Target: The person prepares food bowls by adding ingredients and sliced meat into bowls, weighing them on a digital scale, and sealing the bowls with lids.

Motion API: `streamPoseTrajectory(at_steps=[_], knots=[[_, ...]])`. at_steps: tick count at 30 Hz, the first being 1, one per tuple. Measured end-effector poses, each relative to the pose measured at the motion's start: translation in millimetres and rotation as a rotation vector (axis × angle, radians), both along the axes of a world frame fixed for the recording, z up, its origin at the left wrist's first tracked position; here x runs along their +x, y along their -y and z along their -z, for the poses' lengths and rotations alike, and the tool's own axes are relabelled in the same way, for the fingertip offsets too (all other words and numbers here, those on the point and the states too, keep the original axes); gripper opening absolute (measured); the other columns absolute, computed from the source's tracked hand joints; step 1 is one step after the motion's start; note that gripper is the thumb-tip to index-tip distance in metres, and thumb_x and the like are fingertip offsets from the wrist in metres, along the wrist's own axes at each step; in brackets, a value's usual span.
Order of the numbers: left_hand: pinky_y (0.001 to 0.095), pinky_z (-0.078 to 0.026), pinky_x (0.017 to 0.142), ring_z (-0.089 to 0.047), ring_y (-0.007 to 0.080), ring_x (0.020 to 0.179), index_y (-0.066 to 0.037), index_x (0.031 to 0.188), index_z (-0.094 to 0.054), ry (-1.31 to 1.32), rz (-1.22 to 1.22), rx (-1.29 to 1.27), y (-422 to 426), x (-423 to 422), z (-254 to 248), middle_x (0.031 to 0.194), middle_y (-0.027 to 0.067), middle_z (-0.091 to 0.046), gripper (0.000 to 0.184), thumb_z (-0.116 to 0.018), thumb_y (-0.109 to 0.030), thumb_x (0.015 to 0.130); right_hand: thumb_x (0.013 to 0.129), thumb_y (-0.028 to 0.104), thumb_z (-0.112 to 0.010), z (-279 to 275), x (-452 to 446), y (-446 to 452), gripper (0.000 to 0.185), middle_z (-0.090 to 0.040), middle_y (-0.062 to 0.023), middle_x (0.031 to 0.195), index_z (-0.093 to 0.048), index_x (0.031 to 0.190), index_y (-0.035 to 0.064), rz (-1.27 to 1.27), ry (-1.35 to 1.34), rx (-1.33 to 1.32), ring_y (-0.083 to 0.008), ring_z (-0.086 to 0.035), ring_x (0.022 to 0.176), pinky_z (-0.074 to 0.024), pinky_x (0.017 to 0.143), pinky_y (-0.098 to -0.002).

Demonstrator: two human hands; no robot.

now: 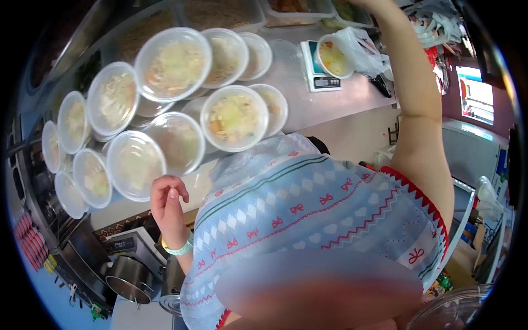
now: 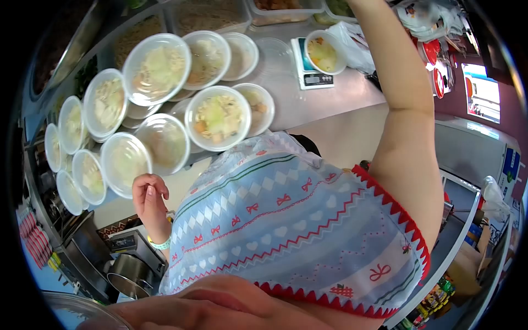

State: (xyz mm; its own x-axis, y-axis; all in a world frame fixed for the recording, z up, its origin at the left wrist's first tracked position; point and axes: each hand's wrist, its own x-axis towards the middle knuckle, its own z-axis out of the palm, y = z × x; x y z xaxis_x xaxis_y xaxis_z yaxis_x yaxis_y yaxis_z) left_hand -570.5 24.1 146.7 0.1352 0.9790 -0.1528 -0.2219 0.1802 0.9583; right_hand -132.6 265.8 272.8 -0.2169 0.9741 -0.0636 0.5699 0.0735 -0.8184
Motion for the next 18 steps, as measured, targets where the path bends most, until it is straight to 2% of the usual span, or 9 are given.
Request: streamPoseTrajectory(at_steps=[1,3,4,7,10,12,15,17,18], knots=[[0.0229,-0.040,0.060,-0.048,0.0108,0.072,-0.001,0.104,-0.056,0.006,0.015,0.000,0,16,1,0.088,0.0051,-0.052,0.014,-0.052,-0.011,0.094,0.083,0.001,-0.058,26,33,12,0.013,-0.067,-0.0065,0.085,-0.060,0.097,0.0011,0.002,-0.036,-0.055,-0.0095,-0.061,0.065,-0.0473,0.055,-0.0239],[0.0228,-0.040,0.061,-0.047,0.0104,0.071,0.000,0.105,-0.055,-0.013,0.053,0.010,1,53,0,0.085,0.0040,-0.052,0.016,-0.052,-0.011,0.094,0.085,0.003,-0.057,64,83,49,0.017,-0.067,-0.0083,0.088,-0.063,0.101,0.0016,0.151,0.264,-0.128,-0.0119,-0.063,0.070,-0.0507,0.061,-0.0272],[0.0227,-0.039,0.062,-0.047,0.0099,0.070,0.000,0.106,-0.055,-0.034,0.059,0.008,1,72,0,0.082,0.0029,-0.052,0.016,-0.051,-0.011,0.095,0.083,0.031,-0.065,108,134,55,0.039,-0.068,-0.0122,0.090,-0.063,0.114,0.0073,0.053,0.335,-0.145,-0.0274,-0.064,0.081,-0.0503,0.073,-0.0366],[0.0231,-0.037,0.058,-0.045,0.0108,0.070,-0.002,0.106,-0.053,-0.071,0.079,0.031,6,138,0,0.080,0.0032,-0.049,0.018,-0.051,-0.018,0.096,0.079,0.023,-0.067,150,168,86,0.036,-0.068,-0.0112,0.091,-0.062,0.111,0.0074,0.030,0.624,-0.090,-0.0285,-0.064,0.082,-0.0512,0.075,-0.0349],[0.0227,-0.038,0.061,-0.046,0.0101,0.070,0.000,0.106,-0.055,-0.033,0.105,0.014,18,194,0,0.082,0.0029,-0.051,0.017,-0.051,-0.013,0.095,0.075,0.023,-0.072,207,208,94,0.045,-0.061,-0.0194,0.111,-0.060,0.115,0.0066,-0.009,0.583,-0.017,-0.0338,-0.064,0.088,-0.0513,0.082,-0.0406],[0.0223,-0.039,0.063,-0.047,0.0097,0.069,0.001,0.106,-0.055,-0.048,0.105,0.001,27,225,0,0.084,0.0028,-0.052,0.017,-0.052,-0.011,0.094,0.076,0.023,-0.072,226,230,96,0.048,-0.060,-0.0163,0.116,-0.059,0.120,0.0096,-0.063,0.543,0.041,-0.0318,-0.061,0.097,-0.0491,0.087,-0.0380],[0.0225,-0.039,0.063,-0.047,0.0097,0.069,0.001,0.106,-0.055,-0.061,0.067,0.012,43,255,3,0.085,0.0031,-0.052,0.018,-0.052,-0.011,0.093,0.078,0.023,-0.072,220,244,109,0.059,-0.056,-0.0127,0.127,-0.052,0.133,0.0159,-0.065,0.388,-0.127,-0.0291,-0.055,0.114,-0.0444,0.097,-0.0338],[0.0230,-0.037,0.059,-0.045,0.0111,0.072,-0.001,0.108,-0.053,-0.104,0.085,0.024,50,271,1,0.079,0.0023,-0.048,0.022,-0.051,-0.019,0.096,0.082,0.023,-0.070,214,255,118,0.056,-0.057,-0.0139,0.125,-0.052,0.134,0.0157,-0.105,0.380,0.151,-0.0290,-0.056,0.113,-0.0441,0.098,-0.0359],[0.0230,-0.037,0.059,-0.045,0.0110,0.072,-0.001,0.108,-0.052,-0.108,0.072,0.024,54,278,1,0.079,0.0024,-0.047,0.022,-0.051,-0.019,0.096,0.087,0.020,-0.065,207,261,122,0.044,-0.060,-0.0121,0.121,-0.055,0.129,0.0100,-0.034,0.372,0.035,-0.0241,-0.060,0.106,-0.0479,0.093,-0.0334]])
